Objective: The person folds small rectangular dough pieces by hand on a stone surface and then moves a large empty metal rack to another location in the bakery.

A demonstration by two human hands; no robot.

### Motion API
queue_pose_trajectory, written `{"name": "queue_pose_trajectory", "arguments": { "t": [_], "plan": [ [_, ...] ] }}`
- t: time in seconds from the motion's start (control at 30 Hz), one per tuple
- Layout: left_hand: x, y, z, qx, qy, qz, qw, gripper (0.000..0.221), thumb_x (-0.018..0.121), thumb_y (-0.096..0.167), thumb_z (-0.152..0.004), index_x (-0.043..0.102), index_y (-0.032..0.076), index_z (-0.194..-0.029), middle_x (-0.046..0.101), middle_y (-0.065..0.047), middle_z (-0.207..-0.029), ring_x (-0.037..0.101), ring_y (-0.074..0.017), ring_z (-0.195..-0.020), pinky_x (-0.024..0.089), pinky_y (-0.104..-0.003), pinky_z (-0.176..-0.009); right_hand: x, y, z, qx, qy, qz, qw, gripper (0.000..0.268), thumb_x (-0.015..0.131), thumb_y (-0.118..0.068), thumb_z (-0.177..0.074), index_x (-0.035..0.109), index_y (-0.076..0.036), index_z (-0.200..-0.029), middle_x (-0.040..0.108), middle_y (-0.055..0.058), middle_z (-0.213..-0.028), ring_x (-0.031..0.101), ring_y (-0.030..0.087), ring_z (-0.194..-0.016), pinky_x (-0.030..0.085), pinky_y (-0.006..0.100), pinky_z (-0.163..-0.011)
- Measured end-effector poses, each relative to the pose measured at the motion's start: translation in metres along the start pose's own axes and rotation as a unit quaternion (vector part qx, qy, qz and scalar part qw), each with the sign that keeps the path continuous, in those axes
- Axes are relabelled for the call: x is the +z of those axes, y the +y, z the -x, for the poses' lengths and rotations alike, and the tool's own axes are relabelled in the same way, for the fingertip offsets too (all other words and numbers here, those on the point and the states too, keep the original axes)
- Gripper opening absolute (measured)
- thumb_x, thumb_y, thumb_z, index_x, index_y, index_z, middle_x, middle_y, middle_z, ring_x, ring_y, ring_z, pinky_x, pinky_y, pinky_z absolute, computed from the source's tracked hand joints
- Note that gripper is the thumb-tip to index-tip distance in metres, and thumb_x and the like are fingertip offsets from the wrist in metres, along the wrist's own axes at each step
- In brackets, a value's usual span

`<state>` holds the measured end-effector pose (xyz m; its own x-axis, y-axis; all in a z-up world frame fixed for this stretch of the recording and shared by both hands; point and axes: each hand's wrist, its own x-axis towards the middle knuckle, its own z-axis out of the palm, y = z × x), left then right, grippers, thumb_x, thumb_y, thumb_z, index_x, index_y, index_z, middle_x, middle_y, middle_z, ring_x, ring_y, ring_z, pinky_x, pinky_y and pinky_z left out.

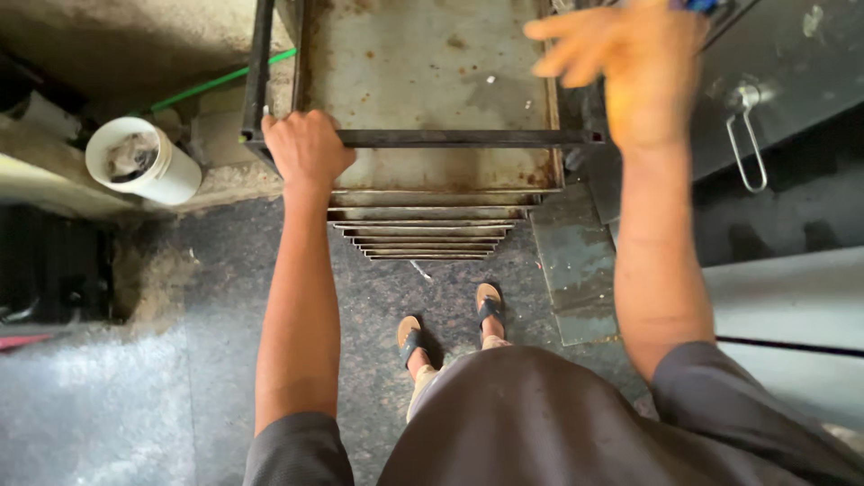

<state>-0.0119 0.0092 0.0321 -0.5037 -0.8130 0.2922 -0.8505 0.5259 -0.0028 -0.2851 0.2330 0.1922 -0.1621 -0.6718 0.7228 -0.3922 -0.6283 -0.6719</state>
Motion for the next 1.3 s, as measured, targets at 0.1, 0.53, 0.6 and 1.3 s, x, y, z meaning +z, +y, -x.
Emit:
{"name": "queue_pose_trajectory", "arguments": {
  "t": [0.1, 0.53, 0.6, 1.3],
  "plan": [
    [0.003, 0.0, 0.0, -0.003, -0.027, -0.009, 1.0, 0.02, 0.086, 0.033, -0.061, 0.076, 0.018, -0.068, 0.071, -0.01, -0.07, 0.069, -0.0298, -0.069, 0.045, -0.042, -0.081, 0.015, 0.033, 0.018, -0.043, -0.077, 0.276, 0.957, 0.053, 0.054, -0.036, -0.116, 0.07, 0.006, -0.088, 0.071, 0.024, -0.091, 0.067, 0.036, -0.092, 0.05, 0.042, -0.083],
    [0.009, 0.0, 0.007, -0.001, 0.05, 0.032, 0.998, 0.014, 0.083, 0.022, -0.06, 0.078, 0.018, -0.073, 0.072, -0.009, -0.079, 0.068, -0.0302, -0.079, 0.043, -0.044, -0.089, 0.038, 0.112, 0.089, 0.035, -0.051, 0.57, 0.82, 0.053, 0.063, -0.037, -0.107, 0.066, -0.01, -0.061, 0.057, 0.016, -0.054, 0.055, 0.036, -0.046, 0.045, 0.046, -0.051],
    [0.007, 0.001, 0.007, -0.005, 0.046, 0.035, 0.998, 0.016, 0.083, 0.021, -0.059, 0.078, 0.018, -0.073, 0.072, -0.008, -0.08, 0.068, -0.0302, -0.08, 0.043, -0.044, -0.091, 0.039, 0.11, 0.089, 0.041, -0.047, 0.57, 0.819, 0.052, 0.063, -0.036, -0.106, 0.067, -0.01, -0.061, 0.057, 0.016, -0.054, 0.055, 0.036, -0.045, 0.045, 0.046, -0.051],
    [0.0, 0.004, 0.006, -0.025, 0.021, 0.017, 0.999, 0.014, 0.084, 0.023, -0.061, 0.076, 0.018, -0.072, 0.072, -0.009, -0.075, 0.069, -0.0281, -0.078, 0.042, -0.042, -0.08, 0.042, 0.113, 0.091, 0.0, -0.033, 0.586, 0.81, 0.048, 0.068, -0.029, -0.106, 0.064, -0.009, -0.062, 0.057, 0.014, -0.056, 0.055, 0.035, -0.049, 0.044, 0.045, -0.053]
  ]
}}
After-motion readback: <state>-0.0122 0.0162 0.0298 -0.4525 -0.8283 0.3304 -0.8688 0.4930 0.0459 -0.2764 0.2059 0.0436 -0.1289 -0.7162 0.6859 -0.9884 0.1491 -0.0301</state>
